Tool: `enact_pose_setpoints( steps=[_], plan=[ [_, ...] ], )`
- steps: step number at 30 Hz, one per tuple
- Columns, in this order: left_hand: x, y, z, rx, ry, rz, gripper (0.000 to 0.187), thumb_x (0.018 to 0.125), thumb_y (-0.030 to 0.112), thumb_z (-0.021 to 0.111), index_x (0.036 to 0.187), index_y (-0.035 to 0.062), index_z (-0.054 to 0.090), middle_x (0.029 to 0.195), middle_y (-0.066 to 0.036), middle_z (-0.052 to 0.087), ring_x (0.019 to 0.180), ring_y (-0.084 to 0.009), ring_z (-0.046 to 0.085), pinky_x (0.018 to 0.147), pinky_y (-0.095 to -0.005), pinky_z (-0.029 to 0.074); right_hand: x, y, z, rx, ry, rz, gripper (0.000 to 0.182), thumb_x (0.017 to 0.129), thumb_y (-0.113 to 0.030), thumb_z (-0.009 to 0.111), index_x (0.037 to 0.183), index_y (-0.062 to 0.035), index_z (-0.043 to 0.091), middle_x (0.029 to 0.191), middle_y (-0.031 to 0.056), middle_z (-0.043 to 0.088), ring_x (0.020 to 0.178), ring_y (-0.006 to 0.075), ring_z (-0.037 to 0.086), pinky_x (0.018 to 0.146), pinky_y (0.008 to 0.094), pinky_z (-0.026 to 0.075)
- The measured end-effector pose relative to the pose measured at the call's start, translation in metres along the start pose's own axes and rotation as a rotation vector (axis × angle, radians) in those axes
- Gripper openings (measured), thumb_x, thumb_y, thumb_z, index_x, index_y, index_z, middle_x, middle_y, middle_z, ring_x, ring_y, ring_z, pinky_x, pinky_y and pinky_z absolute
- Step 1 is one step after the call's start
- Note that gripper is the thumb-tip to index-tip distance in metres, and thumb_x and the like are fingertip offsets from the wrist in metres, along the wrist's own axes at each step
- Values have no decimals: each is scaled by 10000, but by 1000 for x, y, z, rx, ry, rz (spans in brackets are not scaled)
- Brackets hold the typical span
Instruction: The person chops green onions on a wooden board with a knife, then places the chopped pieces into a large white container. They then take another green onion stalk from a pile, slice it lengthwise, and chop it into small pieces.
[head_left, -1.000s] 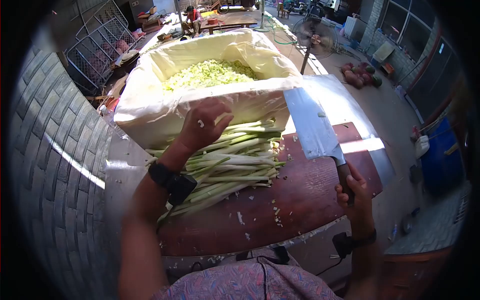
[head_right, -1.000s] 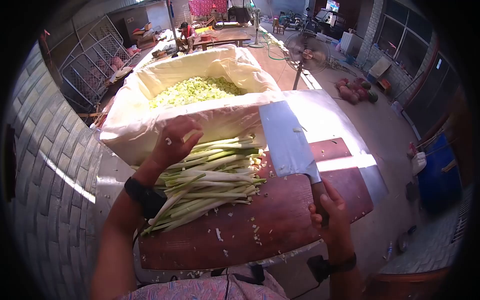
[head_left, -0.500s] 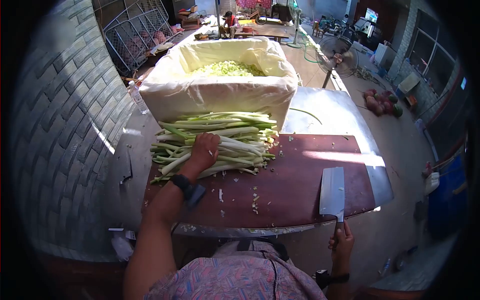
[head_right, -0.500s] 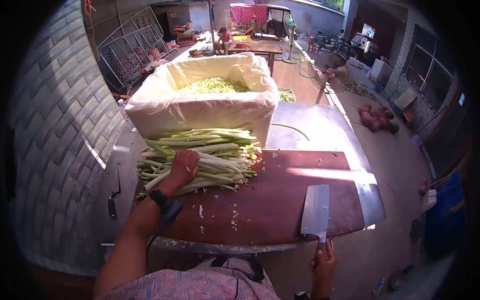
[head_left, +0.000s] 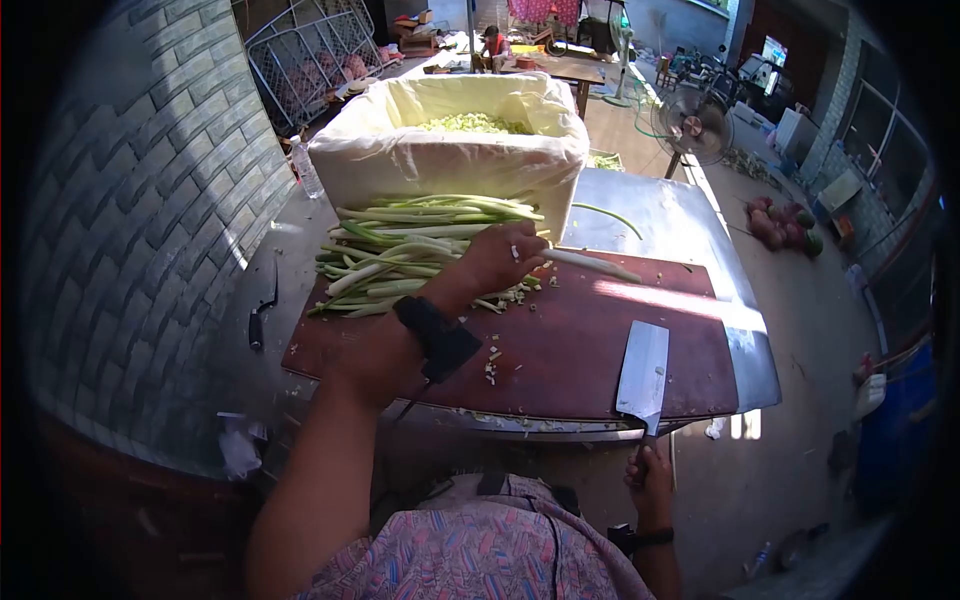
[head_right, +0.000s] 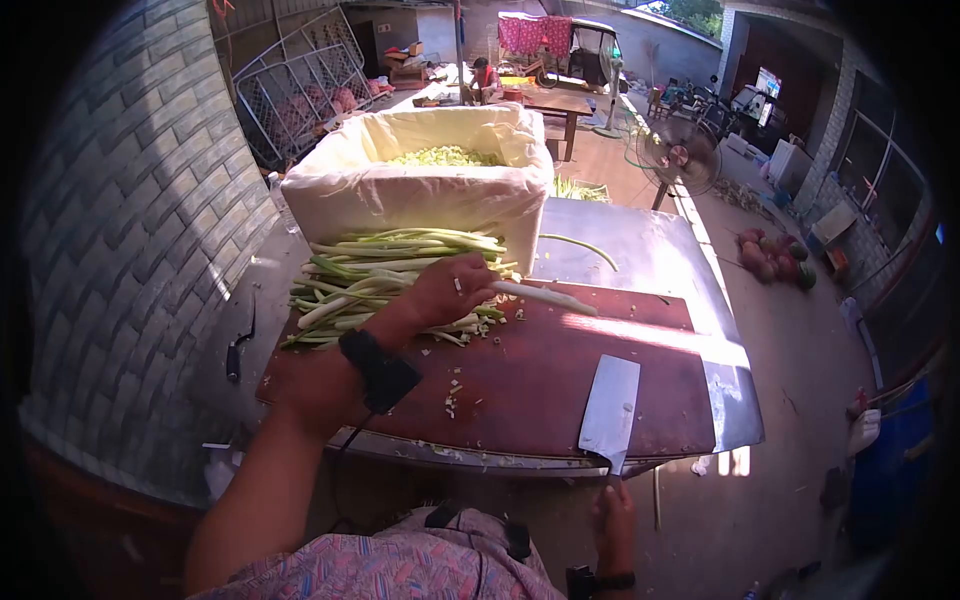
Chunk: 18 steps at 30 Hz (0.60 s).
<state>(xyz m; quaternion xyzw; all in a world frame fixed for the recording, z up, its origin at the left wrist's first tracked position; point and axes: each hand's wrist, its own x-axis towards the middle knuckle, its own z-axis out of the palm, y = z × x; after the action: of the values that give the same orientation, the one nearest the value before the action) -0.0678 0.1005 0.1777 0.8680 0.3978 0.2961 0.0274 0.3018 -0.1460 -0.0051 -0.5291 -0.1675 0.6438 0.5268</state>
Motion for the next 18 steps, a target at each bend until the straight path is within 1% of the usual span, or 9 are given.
enact_pose_setpoints(
  steps=[1, 3, 5, 8, 11, 13, 14, 16, 18],
  plan=[
    [-15, 12, 12, -37, -83, -23, 182, 846, 223, 661, 970, 91, 654, 886, -88, 571, 832, -306, 604, 722, -420, 491, 1, 1, -1, 0, -1, 2, 266, 937, -177, 546, 1182, -94, 482, 763, 62, 552, 578, 117, 520, 474, 251, 422],
    [-60, 19, 50, -25, -170, -103, 183, 871, 219, 631, 999, 88, 619, 928, -102, 570, 855, -322, 601, 731, -449, 488, 1, 3, 0, 33, -42, 18, 135, 929, -177, 567, 1037, -104, 529, 771, 23, 556, 596, 113, 534, 467, 255, 433],
    [-107, 22, 78, -43, -223, -251, 157, 885, 216, 597, 973, 86, 588, 976, -125, 573, 873, -352, 595, 759, -475, 484, 1, 8, -4, 38, -47, 30, 129, 930, -178, 564, 1030, -104, 527, 770, 24, 555, 600, 119, 537, 478, 261, 442],
    [-156, 18, 98, -138, -222, -315, 171, 877, 208, 598, 985, 77, 577, 976, -148, 560, 926, -367, 570, 790, -488, 461, 0, 8, -11, 49, -86, 50, 129, 932, -177, 557, 1037, -108, 528, 769, 27, 555, 603, 124, 539, 489, 266, 449],
    [-172, 14, 107, 47, -123, -260, 178, 868, 198, 601, 1001, 82, 580, 980, -156, 559, 971, -368, 551, 801, -484, 455, 8, 7, -16, 48, -154, 71, 153, 935, -185, 549, 1067, -118, 511, 780, 47, 557, 606, 130, 533, 504, 281, 449],
    [-155, 18, 108, 189, -182, -340, 284, 856, 187, 612, 1125, 103, 577, 1092, -150, 566, 1041, -351, 543, 859, -492, 438, 8, 1, -11, 41, -175, 80, 170, 938, -195, 545, 1083, -124, 492, 791, 66, 558, 609, 135, 526, 518, 296, 449],
    [-152, 21, 114, 180, -185, -336, 284, 856, 187, 612, 1125, 103, 577, 1092, -150, 566, 1041, -351, 543, 859, -492, 438, 8, 0, -7, 17, -153, 50, 229, 940, -185, 541, 1157, -129, 491, 783, 61, 556, 592, 129, 520, 500, 285, 442],
    [-146, 27, 130, 122, -110, -322, 438, 893, 251, 582, 1309, 124, 529, 1316, -137, 501, 1251, -332, 440, 1022, -523, 338, 3, -4, 5, -8, -124, 17, 295, 943, -175, 538, 1231, -134, 491, 775, 56, 554, 575, 123, 514, 481, 274, 436],
    [-140, 48, 139, 161, -166, -288, 495, 899, 295, 571, 1364, 151, 480, 1386, -123, 456, 1317, -331, 377, 1049, -562, 285, -2, -3, 12, -41, -73, -84, 445, 948, -155, 533, 1381, -152, 432, 734, 42, 545, 533, 111, 502, 441, 249, 415]
  ],
)
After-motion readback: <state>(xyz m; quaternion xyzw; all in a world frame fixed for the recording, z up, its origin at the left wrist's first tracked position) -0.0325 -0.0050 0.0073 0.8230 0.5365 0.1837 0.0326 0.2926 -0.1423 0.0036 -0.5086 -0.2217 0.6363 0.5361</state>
